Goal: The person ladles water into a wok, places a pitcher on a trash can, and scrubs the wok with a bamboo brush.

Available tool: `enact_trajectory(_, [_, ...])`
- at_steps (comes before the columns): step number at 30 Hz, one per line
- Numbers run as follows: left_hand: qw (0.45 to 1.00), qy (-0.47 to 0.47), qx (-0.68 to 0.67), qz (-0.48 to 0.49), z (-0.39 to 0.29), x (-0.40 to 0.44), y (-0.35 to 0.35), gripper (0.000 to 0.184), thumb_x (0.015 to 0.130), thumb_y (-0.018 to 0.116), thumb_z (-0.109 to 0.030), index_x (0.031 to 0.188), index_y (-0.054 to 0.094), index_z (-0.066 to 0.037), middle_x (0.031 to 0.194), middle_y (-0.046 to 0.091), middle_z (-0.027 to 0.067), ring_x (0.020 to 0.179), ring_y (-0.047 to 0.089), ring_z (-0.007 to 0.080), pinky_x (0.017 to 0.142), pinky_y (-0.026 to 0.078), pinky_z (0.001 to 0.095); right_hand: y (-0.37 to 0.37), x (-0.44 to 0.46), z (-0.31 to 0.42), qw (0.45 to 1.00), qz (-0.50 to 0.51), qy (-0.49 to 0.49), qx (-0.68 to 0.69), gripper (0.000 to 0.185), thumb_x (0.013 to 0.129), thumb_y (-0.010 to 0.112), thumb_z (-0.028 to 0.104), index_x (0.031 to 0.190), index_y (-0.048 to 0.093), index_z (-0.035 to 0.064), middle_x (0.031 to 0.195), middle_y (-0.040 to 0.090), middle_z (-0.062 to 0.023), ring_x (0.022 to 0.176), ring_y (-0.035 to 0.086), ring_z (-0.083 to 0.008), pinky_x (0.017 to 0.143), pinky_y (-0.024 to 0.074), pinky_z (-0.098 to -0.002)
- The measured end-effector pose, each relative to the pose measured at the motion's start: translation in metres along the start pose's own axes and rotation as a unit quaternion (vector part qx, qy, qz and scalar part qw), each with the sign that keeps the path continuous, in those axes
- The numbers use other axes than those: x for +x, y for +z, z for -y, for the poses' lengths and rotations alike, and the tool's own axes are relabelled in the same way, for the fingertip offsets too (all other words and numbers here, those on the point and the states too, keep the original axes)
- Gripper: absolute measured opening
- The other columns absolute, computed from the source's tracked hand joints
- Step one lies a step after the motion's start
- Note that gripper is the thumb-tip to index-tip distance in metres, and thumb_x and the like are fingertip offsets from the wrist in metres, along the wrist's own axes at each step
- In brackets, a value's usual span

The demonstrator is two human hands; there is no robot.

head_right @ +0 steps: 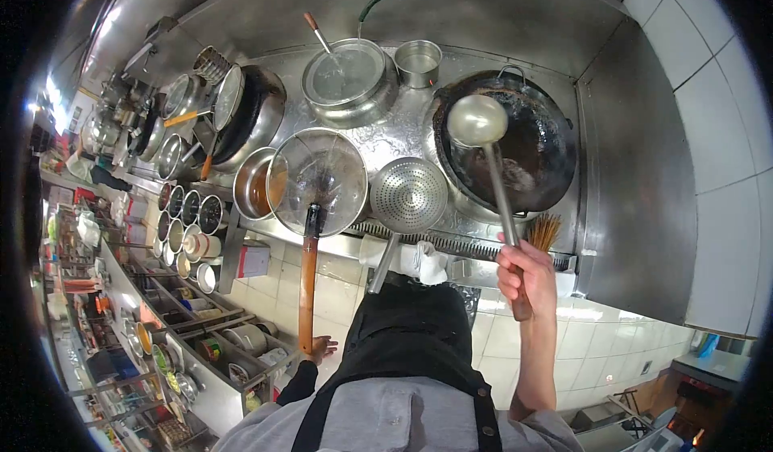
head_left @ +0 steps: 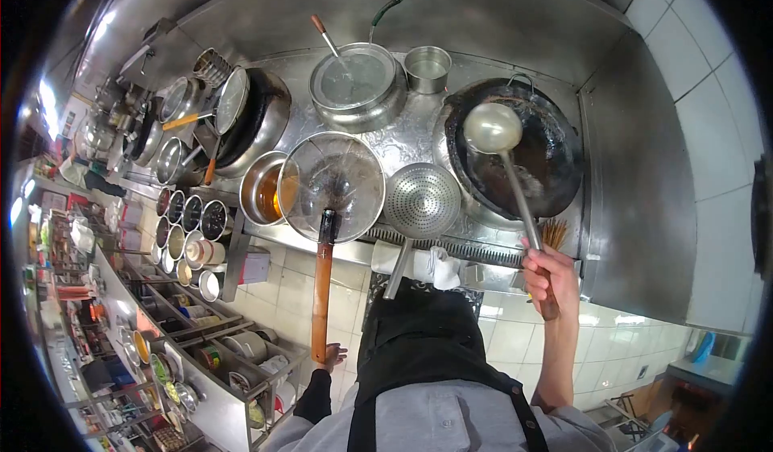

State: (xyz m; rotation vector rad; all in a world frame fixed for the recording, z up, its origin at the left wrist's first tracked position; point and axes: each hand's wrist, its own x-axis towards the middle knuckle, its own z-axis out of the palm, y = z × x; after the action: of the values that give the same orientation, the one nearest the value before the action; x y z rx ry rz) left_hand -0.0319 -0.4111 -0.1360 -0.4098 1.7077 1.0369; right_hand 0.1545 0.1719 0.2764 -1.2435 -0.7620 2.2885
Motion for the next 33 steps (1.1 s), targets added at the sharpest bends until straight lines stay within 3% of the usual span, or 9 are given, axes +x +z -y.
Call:
enact_trajectory(4, [0.999,-0.027,0.01,-0.024,-0.003,-0.018,-0.01,0.039,0.096,0.053,-0.037,0.126,0.05,-0.012,0.111,0.068,0.0133,0.092,0.068,0.0249,0.08,0.052,0.0384,-0.047,0.004,0.004,0.943,-0.068,-0.088,-0.313,0.024,0.089,0.057,0.003,0.111,0.056,-0.0061,0.062,0.049,-0.0026,0.046,0.048,-0.0075,0.033,0.0367,-0.0256])
enact_trajectory(10, [0.98,0.045,-0.195,0.007,-0.011,-0.033,-0.025,0.038,0.094,0.048,-0.033,0.123,0.054,-0.009,0.113,0.068,0.0129,0.094,0.068,0.0263,0.082,0.052,0.0384,-0.008,0.024,-0.021,0.688,-0.163,-0.312,-0.634,0.036,0.083,0.056,-0.003,0.118,0.054,-0.0096,0.066,0.059,-0.0218,0.058,0.061,-0.034,0.056,0.0473,-0.0415])
enact_trajectory(11, [0.984,0.041,-0.176,-0.002,-0.012,-0.025,-0.025,0.039,0.095,0.047,-0.033,0.124,0.053,-0.007,0.112,0.067,0.0145,0.095,0.068,0.0273,0.082,0.053,0.0384,0.006,0.033,-0.026,0.691,-0.147,-0.324,-0.629,0.043,0.081,0.056,-0.004,0.123,0.052,-0.009,0.073,0.059,-0.0275,0.069,0.061,-0.0434,0.066,0.0479,-0.0452])
enact_trajectory(14, [0.993,0.032,-0.111,-0.026,-0.026,0.004,-0.04,0.044,0.097,0.042,-0.034,0.125,0.052,-0.001,0.108,0.066,0.0191,0.096,0.067,0.0303,0.081,0.055,0.0385,0.081,0.062,-0.03,0.71,-0.052,-0.381,-0.59,0.037,0.08,0.053,-0.003,0.116,0.052,-0.0061,0.08,0.061,-0.0306,0.079,0.062,-0.0459,0.071,0.0476,-0.0512])
enact_trajectory(20, [0.987,0.037,-0.139,-0.074,-0.083,0.009,-0.042,0.046,0.088,0.04,-0.004,0.133,0.049,0.004,0.111,0.067,0.0178,0.085,0.066,0.0248,0.073,0.054,0.0328,0.235,0.241,-0.075,0.649,-0.001,-0.422,-0.633,0.026,0.076,0.054,0.002,0.097,0.058,-0.0129,0.08,0.061,-0.0344,0.082,0.061,-0.0497,0.073,0.0482,-0.052])
enact_trajectory(25, [0.963,0.052,-0.25,-0.09,-0.067,0.025,-0.061,0.048,0.088,0.038,-0.003,0.135,0.045,0.005,0.112,0.066,0.0196,0.084,0.067,0.0243,0.071,0.054,0.0313,0.359,0.3,-0.098,0.866,0.015,-0.151,-0.477,0.017,0.077,0.05,-0.002,0.061,0.052,-0.0082,0.054,0.055,-0.0158,0.039,0.053,-0.0213,0.033,0.0379,-0.0395])
enact_trajectory(27, [0.955,0.039,-0.278,-0.098,-0.055,0.025,-0.068,0.047,0.089,0.038,-0.004,0.134,0.045,0.006,0.112,0.066,0.02,0.084,0.067,0.0243,0.069,0.054,0.0307,0.372,0.326,-0.105,0.979,0.073,0.019,-0.188,0.009,0.079,0.05,-0.005,0.07,0.05,-0.0072,0.054,0.049,-0.0088,0.04,0.048,-0.0163,0.037,0.0423,-0.0288])
enact_trajectory(29, [0.957,0.01,-0.275,-0.094,-0.043,0.028,-0.077,0.046,0.089,0.037,-0.005,0.133,0.046,0.005,0.112,0.066,0.0197,0.083,0.067,0.0243,0.068,0.054,0.0303,0.378,0.369,-0.103,0.982,0.111,0.131,0.077,0.003,0.08,0.049,-0.007,0.078,0.047,-0.0061,0.058,0.046,-0.0041,0.042,0.045,-0.0118,0.041,0.0431,-0.021])
enact_trajectory(33, [0.976,-0.039,-0.203,-0.067,-0.042,0.039,-0.1,0.045,0.094,0.039,-0.017,0.133,0.047,0.003,0.114,0.065,0.0189,0.09,0.066,0.0263,0.076,0.053,0.0336,0.469,0.374,-0.085,0.975,0.191,0.043,0.105,0.009,0.074,0.052,-0.009,0.081,0.047,-0.0077,0.062,0.048,-0.0098,0.047,0.05,-0.0191,0.044,0.0451,-0.0258])
